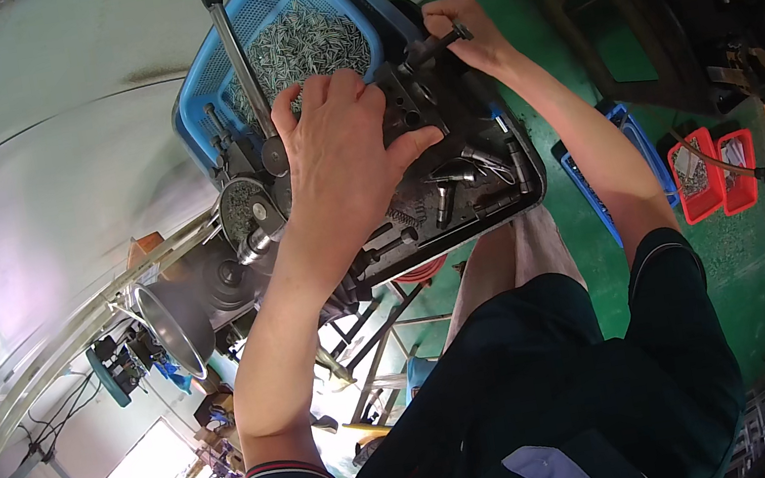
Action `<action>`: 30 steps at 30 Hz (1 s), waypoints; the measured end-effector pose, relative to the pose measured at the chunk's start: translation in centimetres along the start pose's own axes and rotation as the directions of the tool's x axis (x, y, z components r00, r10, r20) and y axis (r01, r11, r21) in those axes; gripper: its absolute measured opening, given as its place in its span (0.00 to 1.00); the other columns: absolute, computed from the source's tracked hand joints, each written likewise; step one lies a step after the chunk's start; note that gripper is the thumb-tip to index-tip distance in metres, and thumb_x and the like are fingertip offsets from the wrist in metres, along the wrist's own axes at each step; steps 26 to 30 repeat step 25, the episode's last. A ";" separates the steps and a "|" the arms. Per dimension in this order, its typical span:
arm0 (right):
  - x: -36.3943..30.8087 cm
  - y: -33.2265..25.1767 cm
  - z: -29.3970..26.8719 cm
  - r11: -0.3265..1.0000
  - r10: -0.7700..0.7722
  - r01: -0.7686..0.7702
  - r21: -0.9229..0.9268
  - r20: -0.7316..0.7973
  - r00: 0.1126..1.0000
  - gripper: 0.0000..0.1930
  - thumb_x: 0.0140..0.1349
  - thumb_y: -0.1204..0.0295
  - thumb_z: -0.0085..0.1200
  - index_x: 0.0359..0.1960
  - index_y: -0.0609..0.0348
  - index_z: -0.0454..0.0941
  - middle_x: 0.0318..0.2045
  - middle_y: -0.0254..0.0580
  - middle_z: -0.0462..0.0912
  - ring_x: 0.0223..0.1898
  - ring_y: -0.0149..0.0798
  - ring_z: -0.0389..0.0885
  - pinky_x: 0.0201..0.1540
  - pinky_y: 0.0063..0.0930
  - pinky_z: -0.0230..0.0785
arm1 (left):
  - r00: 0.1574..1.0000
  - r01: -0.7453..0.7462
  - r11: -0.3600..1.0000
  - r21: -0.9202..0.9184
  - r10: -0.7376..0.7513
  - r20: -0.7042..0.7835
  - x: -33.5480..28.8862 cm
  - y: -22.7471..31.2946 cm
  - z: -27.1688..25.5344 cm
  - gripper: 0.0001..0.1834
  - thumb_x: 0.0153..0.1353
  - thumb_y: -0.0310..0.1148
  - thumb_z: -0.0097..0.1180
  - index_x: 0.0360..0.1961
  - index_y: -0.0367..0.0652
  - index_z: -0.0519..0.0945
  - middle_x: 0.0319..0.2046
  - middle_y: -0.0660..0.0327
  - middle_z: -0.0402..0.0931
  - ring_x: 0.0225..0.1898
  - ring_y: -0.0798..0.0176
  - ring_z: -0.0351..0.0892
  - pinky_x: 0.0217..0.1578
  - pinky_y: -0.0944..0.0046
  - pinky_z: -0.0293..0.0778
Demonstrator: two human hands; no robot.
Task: The person manually feeds small metal pins into a tabletop machining tool for processing.
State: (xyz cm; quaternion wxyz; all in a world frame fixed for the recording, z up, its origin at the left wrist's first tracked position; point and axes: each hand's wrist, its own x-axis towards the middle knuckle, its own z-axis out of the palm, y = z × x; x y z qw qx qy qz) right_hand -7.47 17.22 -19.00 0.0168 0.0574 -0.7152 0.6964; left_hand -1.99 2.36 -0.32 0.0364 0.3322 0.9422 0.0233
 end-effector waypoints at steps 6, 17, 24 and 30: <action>-2.1 -1.1 -1.9 0.959 0.266 -0.276 -0.068 -0.127 0.956 0.24 0.57 0.52 0.42 0.15 0.61 0.63 0.12 0.32 0.58 0.19 0.26 0.57 0.23 0.23 0.50 | 0.999 0.033 0.999 -0.001 -0.033 0.015 -0.2 -0.3 -0.3 0.25 0.44 0.50 0.58 0.25 0.33 0.76 0.30 0.56 0.69 0.40 0.55 0.67 0.51 0.52 0.52; -7.2 -4.1 -3.9 0.952 0.294 -0.283 0.121 -0.085 0.952 0.19 0.58 0.53 0.47 0.26 0.59 0.72 0.20 0.25 0.64 0.25 0.22 0.56 0.29 0.18 0.49 | 0.927 0.244 0.937 -0.251 -0.149 0.345 1.7 -0.9 -2.6 0.44 0.38 0.47 0.65 0.53 0.32 0.62 0.39 0.46 0.72 0.44 0.47 0.70 0.49 0.59 0.62; -6.9 -7.0 -4.4 0.936 0.303 -0.263 0.235 -0.154 0.941 0.16 0.54 0.58 0.55 0.20 0.57 0.70 0.17 0.21 0.61 0.22 0.18 0.54 0.25 0.17 0.45 | 0.931 0.249 0.938 -0.243 -0.163 0.326 1.9 -0.9 -2.6 0.47 0.36 0.44 0.67 0.56 0.33 0.60 0.42 0.45 0.72 0.46 0.47 0.70 0.49 0.58 0.62; -7.0 -6.8 -4.5 0.933 0.312 -0.272 0.234 -0.152 0.938 0.16 0.54 0.58 0.56 0.20 0.58 0.70 0.17 0.21 0.61 0.22 0.18 0.54 0.26 0.17 0.45 | 0.930 0.257 0.936 -0.242 -0.171 0.325 1.9 -0.9 -2.5 0.47 0.36 0.44 0.67 0.56 0.34 0.59 0.43 0.46 0.71 0.47 0.47 0.70 0.49 0.58 0.62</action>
